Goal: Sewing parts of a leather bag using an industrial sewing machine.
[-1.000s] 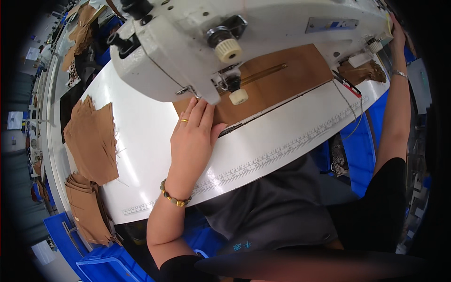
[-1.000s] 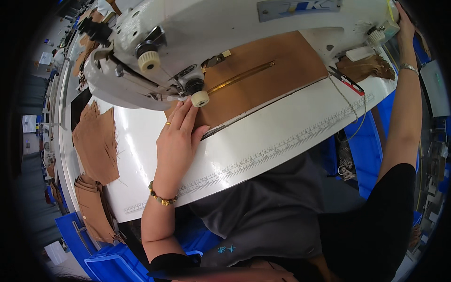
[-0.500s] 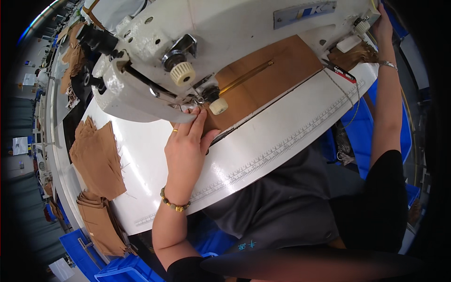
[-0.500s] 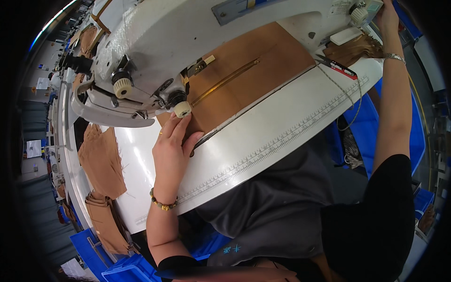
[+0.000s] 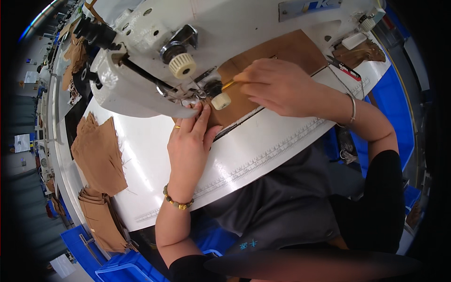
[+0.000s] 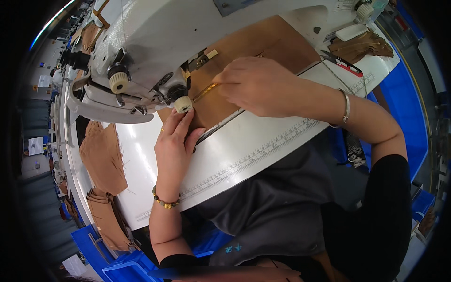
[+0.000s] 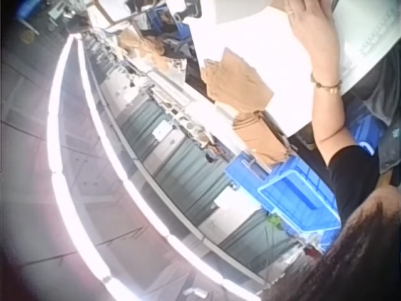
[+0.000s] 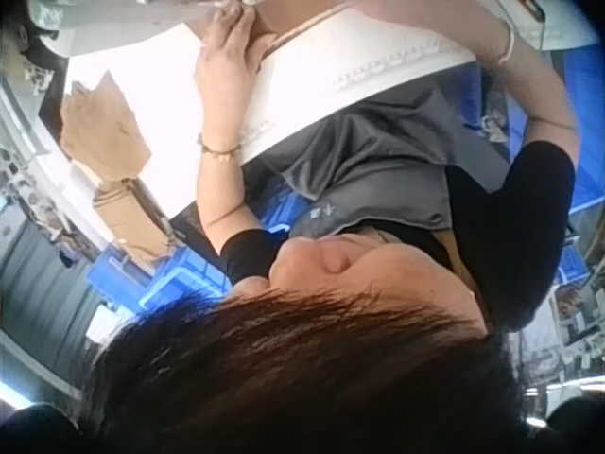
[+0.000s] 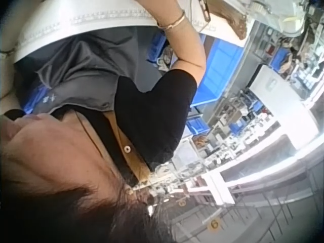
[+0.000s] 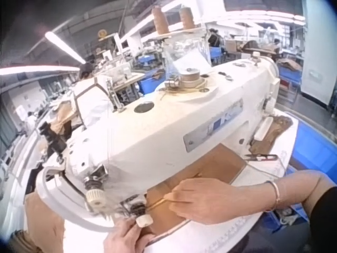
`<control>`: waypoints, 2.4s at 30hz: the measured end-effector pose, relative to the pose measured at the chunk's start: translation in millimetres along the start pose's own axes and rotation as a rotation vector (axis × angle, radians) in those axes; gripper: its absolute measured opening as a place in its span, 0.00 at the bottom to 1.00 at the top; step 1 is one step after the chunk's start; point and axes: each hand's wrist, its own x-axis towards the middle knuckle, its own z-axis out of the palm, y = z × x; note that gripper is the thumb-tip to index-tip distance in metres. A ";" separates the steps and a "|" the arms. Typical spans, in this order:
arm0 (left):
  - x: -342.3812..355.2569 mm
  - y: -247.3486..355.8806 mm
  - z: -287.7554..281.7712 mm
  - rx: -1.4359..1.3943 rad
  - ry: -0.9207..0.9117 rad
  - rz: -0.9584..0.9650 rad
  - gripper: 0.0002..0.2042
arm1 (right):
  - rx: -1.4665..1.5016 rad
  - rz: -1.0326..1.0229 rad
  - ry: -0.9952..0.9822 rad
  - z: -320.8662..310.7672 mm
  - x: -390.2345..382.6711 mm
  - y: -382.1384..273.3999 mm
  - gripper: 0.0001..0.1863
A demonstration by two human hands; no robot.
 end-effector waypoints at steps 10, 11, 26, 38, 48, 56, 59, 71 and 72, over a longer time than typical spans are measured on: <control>0.0 -1.9 1.5 0.043 -0.070 -0.044 0.23 | -0.004 -0.028 -0.119 48.2 21.6 -4.5 0.17; 0.4 -1.9 1.5 0.040 -0.072 -0.042 0.23 | -0.002 -0.031 -0.107 49.6 21.4 -3.4 0.17; 4.1 -3.6 3.1 0.037 -0.062 -0.059 0.21 | 0.094 0.042 -0.093 55.0 27.4 0.7 0.10; 5.8 -5.3 2.3 0.062 -0.034 -0.026 0.20 | 0.098 0.039 -0.101 54.1 30.3 1.1 0.12; 7.4 -8.4 3.6 0.073 0.005 -0.005 0.19 | 0.099 0.022 -0.081 56.6 31.1 4.4 0.10; 1.5 -8.5 1.2 0.136 0.103 0.098 0.18 | -0.014 -0.046 -0.372 29.4 33.5 -29.0 0.09; -2.9 -3.5 0.3 -0.038 0.039 0.031 0.18 | 0.155 -0.017 -0.309 26.0 31.7 -28.5 0.09; 0.7 -21.3 -6.8 -0.061 0.000 0.117 0.28 | 0.021 0.023 -0.071 53.5 11.3 -46.9 0.27; 1.6 -23.8 -7.5 -0.060 0.003 0.111 0.28 | 0.045 0.046 -0.062 52.6 11.7 -48.9 0.28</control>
